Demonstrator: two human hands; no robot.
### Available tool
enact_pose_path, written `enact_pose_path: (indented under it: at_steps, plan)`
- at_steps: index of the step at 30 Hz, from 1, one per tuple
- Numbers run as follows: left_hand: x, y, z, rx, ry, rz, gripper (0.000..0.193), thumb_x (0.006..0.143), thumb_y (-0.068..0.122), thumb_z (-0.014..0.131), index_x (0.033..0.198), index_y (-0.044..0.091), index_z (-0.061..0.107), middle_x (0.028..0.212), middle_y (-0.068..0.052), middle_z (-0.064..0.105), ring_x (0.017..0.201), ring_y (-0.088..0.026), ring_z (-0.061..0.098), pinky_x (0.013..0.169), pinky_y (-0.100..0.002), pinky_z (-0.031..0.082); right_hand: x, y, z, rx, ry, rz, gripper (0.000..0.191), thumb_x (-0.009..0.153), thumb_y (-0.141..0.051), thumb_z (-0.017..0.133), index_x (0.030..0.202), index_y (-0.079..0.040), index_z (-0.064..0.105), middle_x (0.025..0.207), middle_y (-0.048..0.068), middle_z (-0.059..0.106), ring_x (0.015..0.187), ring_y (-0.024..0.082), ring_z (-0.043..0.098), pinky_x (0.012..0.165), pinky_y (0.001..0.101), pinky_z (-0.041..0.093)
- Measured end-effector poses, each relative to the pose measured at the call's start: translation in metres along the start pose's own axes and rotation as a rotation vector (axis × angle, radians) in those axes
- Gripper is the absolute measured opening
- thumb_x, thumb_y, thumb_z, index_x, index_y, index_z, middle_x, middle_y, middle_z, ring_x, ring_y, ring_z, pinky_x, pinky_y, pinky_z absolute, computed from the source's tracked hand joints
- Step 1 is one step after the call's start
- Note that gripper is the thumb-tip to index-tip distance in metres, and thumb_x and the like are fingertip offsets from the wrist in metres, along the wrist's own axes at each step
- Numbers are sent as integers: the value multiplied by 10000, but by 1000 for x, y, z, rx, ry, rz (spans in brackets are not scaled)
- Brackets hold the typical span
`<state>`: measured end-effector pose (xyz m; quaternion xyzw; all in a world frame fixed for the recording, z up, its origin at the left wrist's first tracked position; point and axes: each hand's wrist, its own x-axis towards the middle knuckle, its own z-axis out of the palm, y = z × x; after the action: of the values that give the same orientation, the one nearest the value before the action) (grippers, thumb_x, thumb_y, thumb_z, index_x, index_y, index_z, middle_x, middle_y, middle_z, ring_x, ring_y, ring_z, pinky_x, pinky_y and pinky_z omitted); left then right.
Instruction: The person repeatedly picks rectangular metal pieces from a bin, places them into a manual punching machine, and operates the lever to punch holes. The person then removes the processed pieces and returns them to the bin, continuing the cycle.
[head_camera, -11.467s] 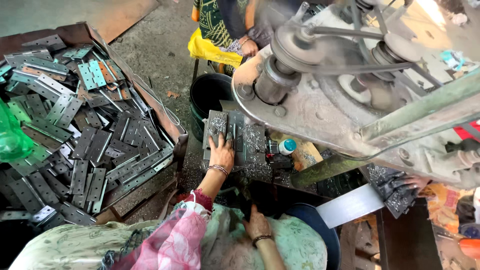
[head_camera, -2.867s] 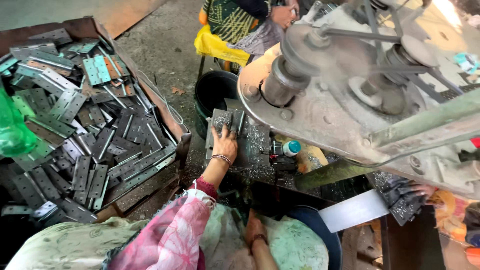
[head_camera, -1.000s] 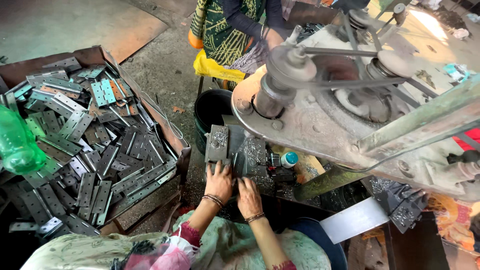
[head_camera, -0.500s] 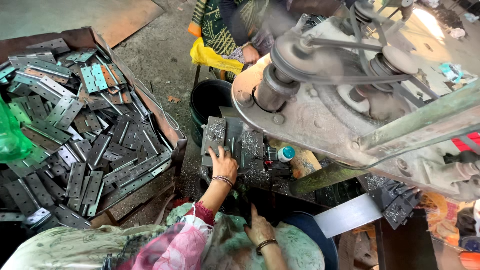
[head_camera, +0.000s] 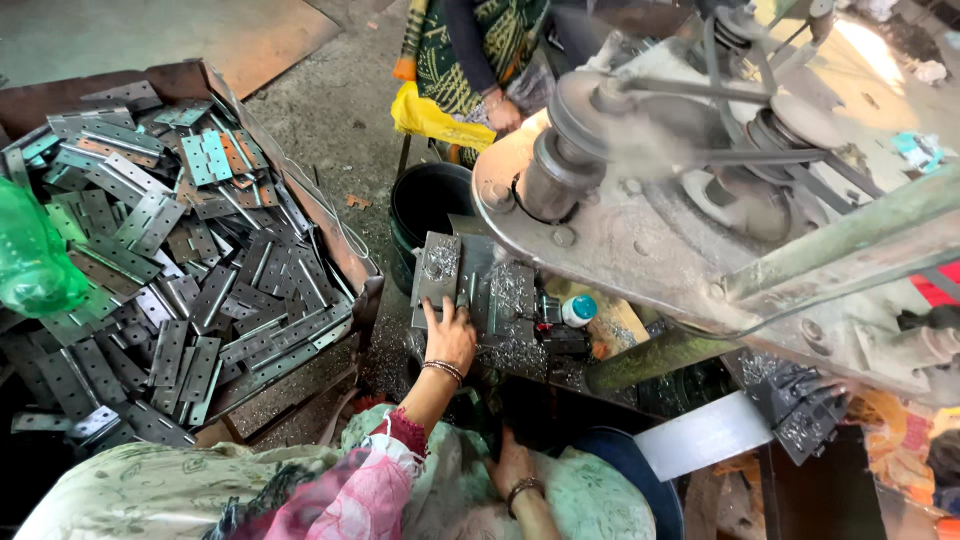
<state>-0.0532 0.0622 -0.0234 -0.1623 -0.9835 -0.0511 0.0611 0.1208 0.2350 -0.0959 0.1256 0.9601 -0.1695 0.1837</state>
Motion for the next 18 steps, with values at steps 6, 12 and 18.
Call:
enact_pose_path:
  at_steps: [6, 12, 18]
  plan:
    - [22, -4, -2, -16, -26, -28, 345, 978, 258, 473, 1116, 132, 763, 1409, -78, 569, 1451, -398, 313, 1143, -765, 134, 2, -10, -47, -167, -76, -25, 673, 871, -399, 744, 1393, -67, 481, 1119, 224, 724, 1050, 404, 705, 884, 496, 591]
    - [21, -7, -6, 1, 1, -6, 386, 1003, 270, 434, 1173, 107, 740, 1430, -66, 558, 1457, -392, 300, 1142, -763, 128, -13, -14, -1, -42, -43, 131, 785, 875, -346, 734, 1539, -208, 336, 1203, 208, 680, 1126, 422, 645, 942, 528, 542]
    - [22, -10, -11, 8, -50, -18, 395, 1027, 259, 407, 1192, 110, 733, 1456, -68, 549, 1488, -389, 274, 1162, -755, 108, -6, -10, 2, 10, -13, 63, 786, 855, -319, 752, 1517, -150, 363, 1172, 241, 692, 1106, 431, 657, 935, 515, 556]
